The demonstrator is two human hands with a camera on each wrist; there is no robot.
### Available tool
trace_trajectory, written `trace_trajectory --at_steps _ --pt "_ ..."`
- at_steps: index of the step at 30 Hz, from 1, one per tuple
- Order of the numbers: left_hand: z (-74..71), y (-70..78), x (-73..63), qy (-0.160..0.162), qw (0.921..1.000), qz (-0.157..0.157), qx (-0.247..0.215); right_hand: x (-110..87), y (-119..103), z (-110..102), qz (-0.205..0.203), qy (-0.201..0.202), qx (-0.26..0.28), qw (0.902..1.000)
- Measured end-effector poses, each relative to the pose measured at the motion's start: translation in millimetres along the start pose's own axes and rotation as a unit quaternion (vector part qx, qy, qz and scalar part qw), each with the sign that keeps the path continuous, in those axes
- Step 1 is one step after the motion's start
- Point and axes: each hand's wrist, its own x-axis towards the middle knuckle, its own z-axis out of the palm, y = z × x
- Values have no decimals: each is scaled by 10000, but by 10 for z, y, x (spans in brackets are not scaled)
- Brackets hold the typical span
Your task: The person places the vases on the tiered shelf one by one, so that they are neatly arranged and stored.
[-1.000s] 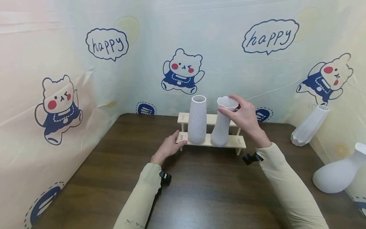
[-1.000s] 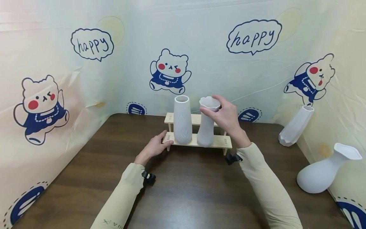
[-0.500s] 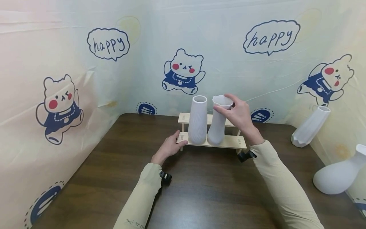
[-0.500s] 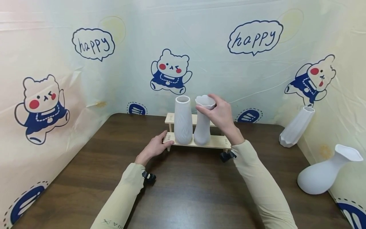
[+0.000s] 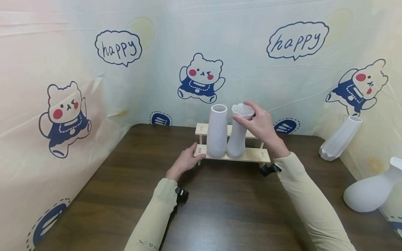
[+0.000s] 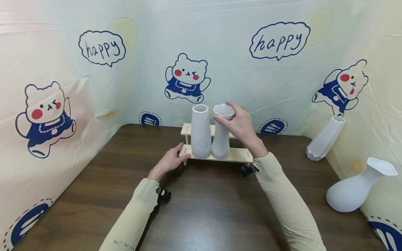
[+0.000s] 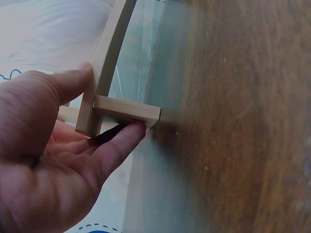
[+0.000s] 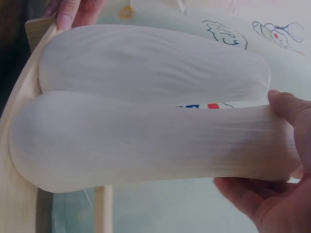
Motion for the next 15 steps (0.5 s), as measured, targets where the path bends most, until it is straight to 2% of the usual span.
trace_trajectory --at_steps 7,15 --pt "1 -8 10 37 10000 5 18 -32 -28 -115 69 -551 -110 9984" --pt "-2 11 0 1 10000 -18 -34 -231 64 -298 -195 -571 -131 9981"
